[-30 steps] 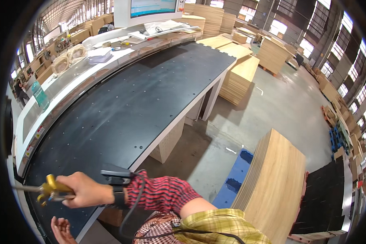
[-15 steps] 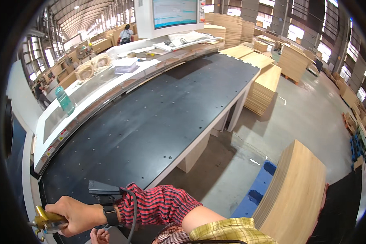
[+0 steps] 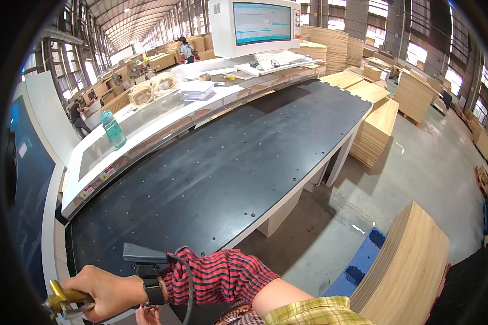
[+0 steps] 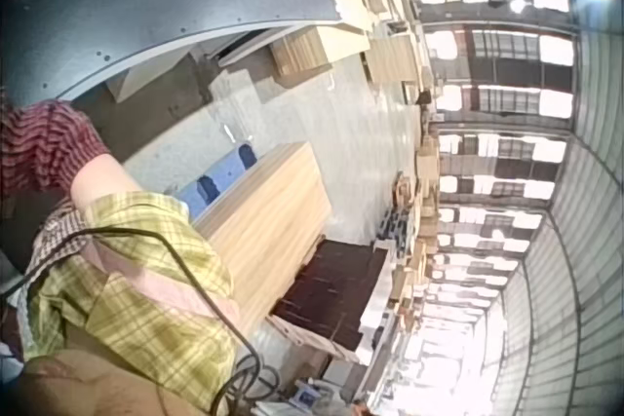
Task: Placing wood panels onto a machine for processing, then moving them to a stack and cleaning the machine with an air blower.
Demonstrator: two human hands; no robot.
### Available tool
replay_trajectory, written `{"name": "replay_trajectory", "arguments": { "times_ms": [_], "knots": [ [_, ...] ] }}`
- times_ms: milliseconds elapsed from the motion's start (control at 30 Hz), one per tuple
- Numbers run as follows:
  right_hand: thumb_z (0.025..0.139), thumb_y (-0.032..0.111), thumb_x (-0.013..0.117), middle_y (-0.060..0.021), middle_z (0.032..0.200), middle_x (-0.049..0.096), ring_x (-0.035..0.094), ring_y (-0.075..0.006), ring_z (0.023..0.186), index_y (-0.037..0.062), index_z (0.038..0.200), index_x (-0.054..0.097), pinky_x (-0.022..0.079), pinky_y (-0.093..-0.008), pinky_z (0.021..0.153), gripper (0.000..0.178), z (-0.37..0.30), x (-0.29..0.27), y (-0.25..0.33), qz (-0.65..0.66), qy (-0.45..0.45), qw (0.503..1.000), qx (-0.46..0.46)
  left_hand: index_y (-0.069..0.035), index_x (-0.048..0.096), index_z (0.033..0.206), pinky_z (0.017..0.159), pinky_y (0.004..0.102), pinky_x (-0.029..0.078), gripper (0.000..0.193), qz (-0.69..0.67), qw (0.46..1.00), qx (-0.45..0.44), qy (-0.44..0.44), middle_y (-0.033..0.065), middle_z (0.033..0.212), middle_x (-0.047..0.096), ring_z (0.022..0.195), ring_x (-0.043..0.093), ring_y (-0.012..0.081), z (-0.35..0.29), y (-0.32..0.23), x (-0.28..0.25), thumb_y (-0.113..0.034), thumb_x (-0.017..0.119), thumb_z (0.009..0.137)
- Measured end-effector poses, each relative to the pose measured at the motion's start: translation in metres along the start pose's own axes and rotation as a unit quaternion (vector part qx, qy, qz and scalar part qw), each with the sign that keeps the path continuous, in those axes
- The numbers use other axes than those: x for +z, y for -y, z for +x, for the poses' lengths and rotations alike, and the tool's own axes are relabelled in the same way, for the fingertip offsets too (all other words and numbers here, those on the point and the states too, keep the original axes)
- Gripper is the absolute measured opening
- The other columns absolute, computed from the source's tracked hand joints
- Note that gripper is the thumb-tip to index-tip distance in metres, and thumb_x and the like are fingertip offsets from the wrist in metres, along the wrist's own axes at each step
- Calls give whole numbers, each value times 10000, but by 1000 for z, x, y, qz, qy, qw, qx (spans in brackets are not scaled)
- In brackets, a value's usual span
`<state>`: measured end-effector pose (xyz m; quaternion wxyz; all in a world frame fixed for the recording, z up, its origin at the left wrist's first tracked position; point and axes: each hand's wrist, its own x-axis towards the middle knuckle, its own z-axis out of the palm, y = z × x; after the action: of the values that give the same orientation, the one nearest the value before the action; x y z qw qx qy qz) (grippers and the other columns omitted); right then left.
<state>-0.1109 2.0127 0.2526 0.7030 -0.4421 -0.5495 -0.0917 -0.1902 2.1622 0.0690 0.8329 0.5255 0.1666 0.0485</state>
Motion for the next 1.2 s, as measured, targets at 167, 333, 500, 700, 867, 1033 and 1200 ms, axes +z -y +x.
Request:
{"name": "replay_trajectory", "arguments": {
  "times_ms": [167, 333, 500, 700, 867, 1033, 1200],
  "knots": [
    [548, 54, 555, -148, 535, 437, 359, -280, 455, -1, 776, 475, 338, -300, 452, 248, 0, 1, -9, -48, 4, 999, -15, -29, 497, 1027, 711, 270, 414, 224, -11, 1000, 1, 25, 72, 929, 565, 802, 540, 161, 3, 3, -9, -191, 451, 879],
    [537, 59, 570, -154, 545, 454, 416, -314, 472, -4, 774, 481, 345, -308, 457, 261, 13, 4, 8, 21, -10, 1000, 12, -18, 506, 1024, 719, 294, 427, 230, 11, 999, 38, 30, 73, 898, 565, 796, 535, 163, -8, 1, -5, -192, 459, 880],
    [544, 63, 575, -152, 546, 446, 375, -293, 466, -7, 778, 470, 349, -297, 455, 266, 12, 7, 7, 4, 22, 1000, -9, -19, 515, 1026, 726, 297, 427, 217, -31, 999, 21, 39, 61, 905, 556, 795, 525, 152, 0, 12, -18, -164, 458, 875],
    [547, 62, 571, -137, 517, 423, 361, -275, 443, -3, 758, 463, 331, -290, 440, 246, 8, 10, 11, 10, 33, 999, -11, -20, 511, 1015, 737, 305, 419, 215, -80, 997, 15, 1, 58, 891, 555, 787, 521, 161, 0, 14, -15, -169, 472, 866],
    [674, 222, 679, -172, 1145, 474, 442, -289, 1062, -5, 1179, 421, 336, -349, 914, 610, 17, 0, 20, -17, 268, 944, 193, -21, 506, 1019, 734, 309, 418, 221, -71, 997, 0, 24, 65, 878, 556, 780, 521, 171, -1, 11, -9, -178, 471, 868],
    [565, 64, 571, -137, 532, 451, 426, -286, 460, 13, 753, 477, 371, -305, 462, 216, 21, 1, 12, -35, -5, 999, -34, 4, 476, 1081, 779, 312, 431, 302, 0, 999, 11, 34, 112, 886, 571, 826, 546, 201, -16, -4, -8, -221, 451, 882],
    [637, 90, 634, -54, 593, 474, 409, -74, 530, 29, 877, 526, 381, -242, 491, 270, 20, -59, 45, -152, -17, 987, 44, 9, 499, 1002, 619, 295, 518, 264, -17, 999, 47, -5, 139, 764, 597, 644, 598, 221, -2, 14, -21, -212, 452, 866]
  ]
}}
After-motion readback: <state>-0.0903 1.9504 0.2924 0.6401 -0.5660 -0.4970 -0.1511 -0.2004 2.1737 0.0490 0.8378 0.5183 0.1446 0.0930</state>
